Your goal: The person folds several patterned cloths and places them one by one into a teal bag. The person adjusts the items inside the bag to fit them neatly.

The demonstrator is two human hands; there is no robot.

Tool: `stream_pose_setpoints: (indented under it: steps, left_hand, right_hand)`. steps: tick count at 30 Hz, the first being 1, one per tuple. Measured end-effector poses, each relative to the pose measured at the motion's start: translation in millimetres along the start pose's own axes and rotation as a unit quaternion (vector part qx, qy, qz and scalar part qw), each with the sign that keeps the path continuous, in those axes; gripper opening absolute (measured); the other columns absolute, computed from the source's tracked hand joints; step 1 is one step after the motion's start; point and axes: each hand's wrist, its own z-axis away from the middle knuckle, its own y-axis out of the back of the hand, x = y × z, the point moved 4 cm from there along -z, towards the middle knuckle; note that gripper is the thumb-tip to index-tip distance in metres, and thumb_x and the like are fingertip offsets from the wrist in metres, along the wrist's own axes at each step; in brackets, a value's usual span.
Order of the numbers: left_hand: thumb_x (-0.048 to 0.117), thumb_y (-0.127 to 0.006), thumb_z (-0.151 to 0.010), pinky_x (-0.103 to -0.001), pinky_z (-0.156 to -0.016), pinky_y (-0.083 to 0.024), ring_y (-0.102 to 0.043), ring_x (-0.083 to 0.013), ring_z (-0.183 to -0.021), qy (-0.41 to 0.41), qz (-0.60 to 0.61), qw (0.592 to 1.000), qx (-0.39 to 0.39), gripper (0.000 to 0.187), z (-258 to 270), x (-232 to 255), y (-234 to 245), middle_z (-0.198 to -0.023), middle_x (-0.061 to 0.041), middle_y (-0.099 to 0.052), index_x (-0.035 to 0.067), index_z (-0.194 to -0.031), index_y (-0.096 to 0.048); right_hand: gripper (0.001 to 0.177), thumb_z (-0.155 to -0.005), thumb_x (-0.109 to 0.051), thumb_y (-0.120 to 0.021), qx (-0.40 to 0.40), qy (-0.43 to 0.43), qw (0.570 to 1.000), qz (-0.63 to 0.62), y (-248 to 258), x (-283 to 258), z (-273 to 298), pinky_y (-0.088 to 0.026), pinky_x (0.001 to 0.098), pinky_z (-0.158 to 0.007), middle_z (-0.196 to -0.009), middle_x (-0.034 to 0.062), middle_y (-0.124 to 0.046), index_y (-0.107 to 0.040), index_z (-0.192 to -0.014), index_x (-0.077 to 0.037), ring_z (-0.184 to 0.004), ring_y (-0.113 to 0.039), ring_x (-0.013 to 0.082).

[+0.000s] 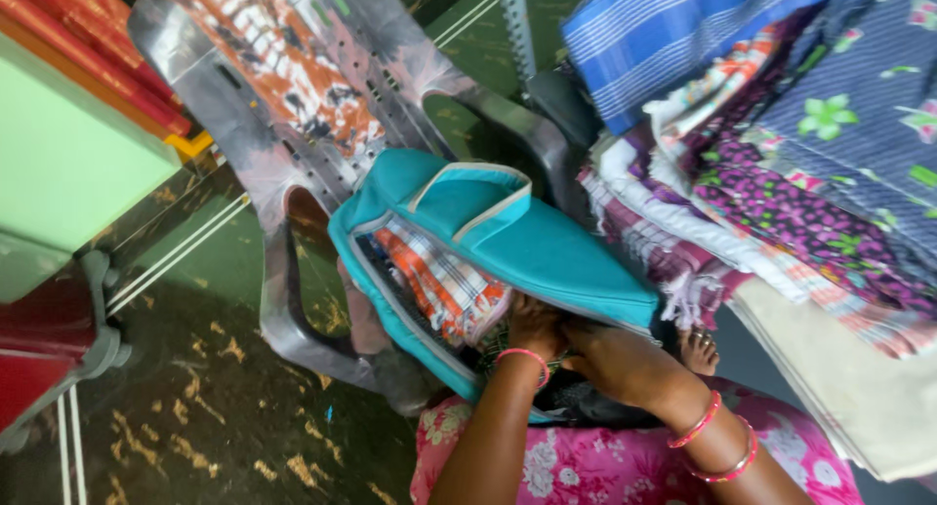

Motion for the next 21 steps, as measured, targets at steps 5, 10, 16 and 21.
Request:
stream_pose_setpoints:
  steps: [5,10,16,21]
  left_hand:
    - [0.037,-0.071,-0.087,-0.063,-0.111,-0.018,-0.037,-0.0473,-0.136,0.044,0.087,0.995,0.004,0.054,-6.1,7.0,40.0,-0.141,-0.025,-0.054,0.005,-0.130,-0.069]
    - [0.015,-0.073,-0.081,-0.056,-0.112,-0.037,-0.059,-0.0437,-0.115,0.114,0.116,0.987,-0.008,0.033,-24.4,7.6,87.4,-0.116,-0.023,-0.069,0.004,-0.113,-0.074]
    - [0.016,-0.068,-0.092,-0.043,-0.093,-0.057,-0.073,-0.0322,-0.099,0.374,0.220,0.900,-0.026,0.021,-25.3,-21.7,93.5,-0.105,-0.022,-0.079,0.001,-0.104,-0.075]
    - [-0.005,-0.052,-0.092,-0.037,-0.093,-0.054,-0.064,-0.0210,-0.110,0.370,0.673,0.574,0.283,0.074,-25.4,-35.8,79.8,-0.142,-0.010,-0.058,0.016,-0.159,-0.030]
  right_hand:
    - [0.047,-0.095,-0.027,-0.064,-0.022,0.076,0.994,-0.074,47.5,-35.6,27.3,-0.048,0.0480,-0.095,-0.127,0.0190,-0.067,-0.057,-0.137,-0.008,-0.117,-0.059,0.0430]
    - [0.035,-0.092,-0.019,-0.065,0.226,0.026,0.968,-0.109,111.4,-11.9,71.0,-0.057,0.0378,-0.088,-0.122,0.0124,-0.075,-0.069,-0.126,-0.008,-0.105,-0.075,0.0256]
    - [0.007,-0.117,0.001,-0.064,0.637,0.009,0.763,-0.107,163.1,33.8,116.6,-0.051,0.0234,-0.095,-0.121,0.0095,-0.071,-0.069,-0.122,0.002,-0.104,-0.063,0.0095]
    - [0.009,-0.107,0.001,-0.063,0.697,0.042,0.707,-0.112,168.2,37.1,116.9,-0.050,0.0268,-0.104,-0.124,0.0080,-0.066,-0.064,-0.115,0.001,-0.112,-0.062,0.0123]
